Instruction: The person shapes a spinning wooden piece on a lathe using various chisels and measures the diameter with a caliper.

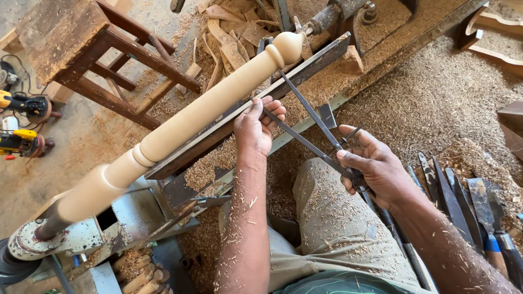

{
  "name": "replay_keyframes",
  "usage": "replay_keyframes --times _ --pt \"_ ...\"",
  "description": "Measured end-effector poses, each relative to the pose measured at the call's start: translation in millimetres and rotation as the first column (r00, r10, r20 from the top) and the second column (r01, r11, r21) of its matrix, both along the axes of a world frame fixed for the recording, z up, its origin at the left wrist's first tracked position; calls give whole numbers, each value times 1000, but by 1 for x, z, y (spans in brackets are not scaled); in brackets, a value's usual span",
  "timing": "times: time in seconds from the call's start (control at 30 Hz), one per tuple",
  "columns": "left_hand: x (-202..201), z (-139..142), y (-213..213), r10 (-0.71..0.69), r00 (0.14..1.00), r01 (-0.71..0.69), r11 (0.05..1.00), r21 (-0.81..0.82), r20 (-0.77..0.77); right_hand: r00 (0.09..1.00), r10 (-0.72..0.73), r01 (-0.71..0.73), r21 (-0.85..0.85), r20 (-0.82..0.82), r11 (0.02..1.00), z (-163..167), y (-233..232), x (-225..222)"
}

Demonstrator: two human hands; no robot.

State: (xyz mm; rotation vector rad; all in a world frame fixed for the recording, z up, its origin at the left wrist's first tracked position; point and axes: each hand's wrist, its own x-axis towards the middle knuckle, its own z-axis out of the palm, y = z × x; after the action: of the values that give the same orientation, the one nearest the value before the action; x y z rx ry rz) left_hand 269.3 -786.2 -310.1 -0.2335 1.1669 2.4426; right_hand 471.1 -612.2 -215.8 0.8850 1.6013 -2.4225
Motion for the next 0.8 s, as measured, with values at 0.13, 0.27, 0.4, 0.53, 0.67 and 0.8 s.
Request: replay_keyframes --times 0.13,0.27,0.4,0.53,0.67,0.8 --pt "-3 0 0 15 1000 -15 999 -30 27 1000 -5 5 3 16 1000 4 -2 -5" --pt "-3 6 -1 15 999 -14 1000 -21 28 1000 -3 3 -9 7 1000 6 -5 -7" --pt "0 13 -1 39 999 -37 998 -47 25 1000 -2 1 10 9 1000 8 -7 -8" --pt "1 17 -1 46 999 -45 998 -41 26 1000 -8 8 10 10 1000 10 -11 -8" --pt "0 17 -1 58 998 -56 996 -63 31 1000 -21 20 13 16 1000 12 -15 -9" --pt "-1 14 -2 54 998 -52 997 -59 37 999 -30 30 14 14 999 11 -18 -8"
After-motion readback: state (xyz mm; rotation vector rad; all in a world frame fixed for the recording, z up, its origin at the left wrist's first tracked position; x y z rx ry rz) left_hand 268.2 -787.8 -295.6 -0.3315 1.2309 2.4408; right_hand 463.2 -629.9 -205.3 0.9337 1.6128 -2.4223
